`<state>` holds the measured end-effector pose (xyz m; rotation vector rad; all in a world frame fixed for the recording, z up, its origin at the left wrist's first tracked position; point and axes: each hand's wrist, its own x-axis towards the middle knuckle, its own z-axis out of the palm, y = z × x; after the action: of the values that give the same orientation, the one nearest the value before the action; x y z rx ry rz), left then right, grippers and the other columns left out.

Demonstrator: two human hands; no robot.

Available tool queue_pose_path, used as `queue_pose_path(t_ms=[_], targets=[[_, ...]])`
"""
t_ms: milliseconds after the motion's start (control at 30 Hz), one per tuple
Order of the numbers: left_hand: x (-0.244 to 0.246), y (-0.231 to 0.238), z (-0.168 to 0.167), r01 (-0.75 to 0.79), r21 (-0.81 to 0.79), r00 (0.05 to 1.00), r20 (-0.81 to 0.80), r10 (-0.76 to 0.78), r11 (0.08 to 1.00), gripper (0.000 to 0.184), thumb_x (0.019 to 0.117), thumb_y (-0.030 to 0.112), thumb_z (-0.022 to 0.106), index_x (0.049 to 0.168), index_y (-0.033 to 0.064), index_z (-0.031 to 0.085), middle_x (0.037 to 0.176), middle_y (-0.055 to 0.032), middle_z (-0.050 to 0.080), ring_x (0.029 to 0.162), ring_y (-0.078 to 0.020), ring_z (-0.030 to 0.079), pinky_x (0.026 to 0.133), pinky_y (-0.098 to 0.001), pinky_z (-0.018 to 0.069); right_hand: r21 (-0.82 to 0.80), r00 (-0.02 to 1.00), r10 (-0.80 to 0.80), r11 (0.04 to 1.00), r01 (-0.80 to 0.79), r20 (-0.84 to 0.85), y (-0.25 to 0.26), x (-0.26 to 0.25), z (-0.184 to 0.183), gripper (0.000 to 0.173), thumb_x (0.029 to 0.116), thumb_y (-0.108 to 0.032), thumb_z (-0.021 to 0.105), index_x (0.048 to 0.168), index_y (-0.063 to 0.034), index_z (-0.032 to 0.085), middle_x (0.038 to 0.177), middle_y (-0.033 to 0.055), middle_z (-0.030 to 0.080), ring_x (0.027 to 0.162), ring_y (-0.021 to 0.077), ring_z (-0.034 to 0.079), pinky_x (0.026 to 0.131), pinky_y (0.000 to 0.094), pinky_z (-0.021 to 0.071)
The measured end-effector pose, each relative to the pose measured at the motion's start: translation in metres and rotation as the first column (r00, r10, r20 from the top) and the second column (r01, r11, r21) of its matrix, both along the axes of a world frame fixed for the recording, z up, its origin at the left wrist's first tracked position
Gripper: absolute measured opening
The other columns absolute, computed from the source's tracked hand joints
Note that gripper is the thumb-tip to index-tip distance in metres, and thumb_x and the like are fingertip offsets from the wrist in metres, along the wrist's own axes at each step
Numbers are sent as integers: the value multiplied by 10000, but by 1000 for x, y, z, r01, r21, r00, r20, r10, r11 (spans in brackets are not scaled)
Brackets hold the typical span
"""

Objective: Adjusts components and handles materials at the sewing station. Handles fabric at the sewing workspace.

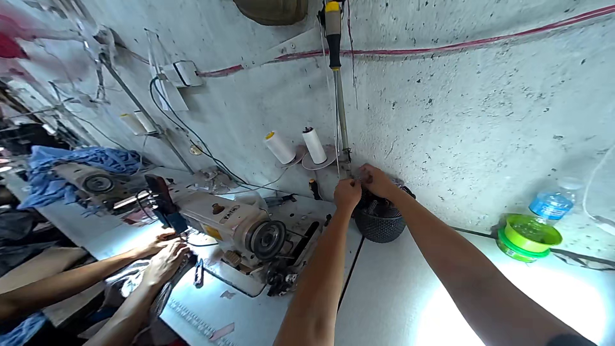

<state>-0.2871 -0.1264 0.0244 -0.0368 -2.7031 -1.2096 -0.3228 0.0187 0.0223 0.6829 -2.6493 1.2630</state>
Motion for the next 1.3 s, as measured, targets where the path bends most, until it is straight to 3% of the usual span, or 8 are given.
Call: queue_pose_path(t_ms=[133,267,433,500,567,633,833,1300], targets=[[-10,-7,-1,114,230,992,30,-125,967,333,1096,229,471,1128,-19,692,1077,-213,677,970,-309,625,865,-509,487,-118,971,-36,991,65,235,1,14,8,289,1005,-65,633,1271,47,622,1058,189,688,863,211,667,837,387,563],[-6,-11,0,37,242,997,57,-52,970,376,1087,270,509,1081,-63,685,1060,-244,662,983,-335,630,893,-519,493,129,974,-197,975,182,114,6,12,24,185,995,-98,615,1033,30,744,1036,236,713,997,377,677,896,596,513],[-2,-9,0,95,321,994,29,-110,942,331,1085,255,531,1122,-16,717,1060,-202,686,955,-278,622,867,-478,485,-164,918,-95,972,169,386,-6,13,27,338,1117,-229,416,1330,17,505,1224,255,601,1032,360,641,854,539,543],[-3,-9,-1,82,335,995,32,-99,939,318,1083,244,536,1082,-19,714,1026,-190,681,918,-259,614,849,-461,486,-232,909,12,968,93,416,-11,14,24,394,1101,-307,478,1377,-28,438,1133,178,636,851,229,667,737,401,574],[-3,-9,-2,57,358,996,40,-76,932,328,1091,232,515,1086,-40,698,1034,-206,667,929,-272,605,857,-470,481,-96,955,21,995,8,296,-10,11,22,323,1069,-212,560,1277,35,570,1029,154,641,777,167,573,717,338,495],[0,-10,-3,27,376,998,46,-48,926,357,1098,250,494,1193,-54,655,1137,-255,647,1019,-337,617,901,-519,488,163,993,-4,986,-16,120,-4,3,25,245,1053,-117,568,1164,65,688,1084,233,693,972,316,657,908,499,511],[2,-26,-19,-14,64,999,-32,16,998,377,1099,292,476,1268,-15,611,1071,-220,691,975,-341,684,908,-526,534,633,972,-201,738,233,-123,-3,-3,38,249,1021,-132,571,1224,-58,694,1233,232,680,1188,457,630,943,672,502],[15,-25,-14,-158,-269,987,-32,155,950,366,1116,344,393,1197,93,647,1074,-191,713,1052,-373,696,843,-587,551,711,929,-300,604,360,-216,-18,13,32,212,984,-5,535,1127,7,690,1130,241,699,1056,461,678,787,629,549]])
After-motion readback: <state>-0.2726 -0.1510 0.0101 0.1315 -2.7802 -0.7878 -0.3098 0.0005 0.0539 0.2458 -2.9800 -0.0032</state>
